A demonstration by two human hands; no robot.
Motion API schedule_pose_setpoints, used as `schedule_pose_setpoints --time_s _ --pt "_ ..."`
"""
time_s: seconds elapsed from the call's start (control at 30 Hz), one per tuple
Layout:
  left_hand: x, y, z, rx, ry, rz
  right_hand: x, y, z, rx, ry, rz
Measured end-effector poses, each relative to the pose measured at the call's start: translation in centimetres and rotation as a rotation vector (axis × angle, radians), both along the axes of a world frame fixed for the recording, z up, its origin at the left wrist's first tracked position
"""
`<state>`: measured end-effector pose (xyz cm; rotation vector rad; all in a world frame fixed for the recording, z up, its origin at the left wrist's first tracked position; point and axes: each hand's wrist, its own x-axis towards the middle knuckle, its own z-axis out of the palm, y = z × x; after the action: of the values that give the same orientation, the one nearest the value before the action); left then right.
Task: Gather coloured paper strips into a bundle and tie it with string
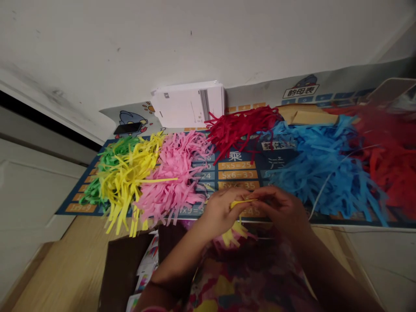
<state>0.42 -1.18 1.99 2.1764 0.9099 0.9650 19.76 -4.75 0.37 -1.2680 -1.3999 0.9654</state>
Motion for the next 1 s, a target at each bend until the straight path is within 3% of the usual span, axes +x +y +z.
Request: schedule_pose_setpoints --time_s 0.13,0.37,0.63,1.0 --pt "0.0 0.3 -0.3 0.003 -0.083 -0.026 -0.2 0.2 0.0 -0.011 0.054 -0.016" --pt "0.1 0.7 0.3 -0.015 -0.1 0.039 0.1 0.1 -0.5 0.081 -0.056 -0.082" --pt "0.5 0.4 -0.5 0.378 -0.084 0.041 -0.3 -0.7 -1.2 0.187 -0.161 -0.158" --pt "0.9 -0.1 -0.5 0.472 -0.054 0.104 -0.3 -1.0 -0.5 0.134 -0.108 -0.218"
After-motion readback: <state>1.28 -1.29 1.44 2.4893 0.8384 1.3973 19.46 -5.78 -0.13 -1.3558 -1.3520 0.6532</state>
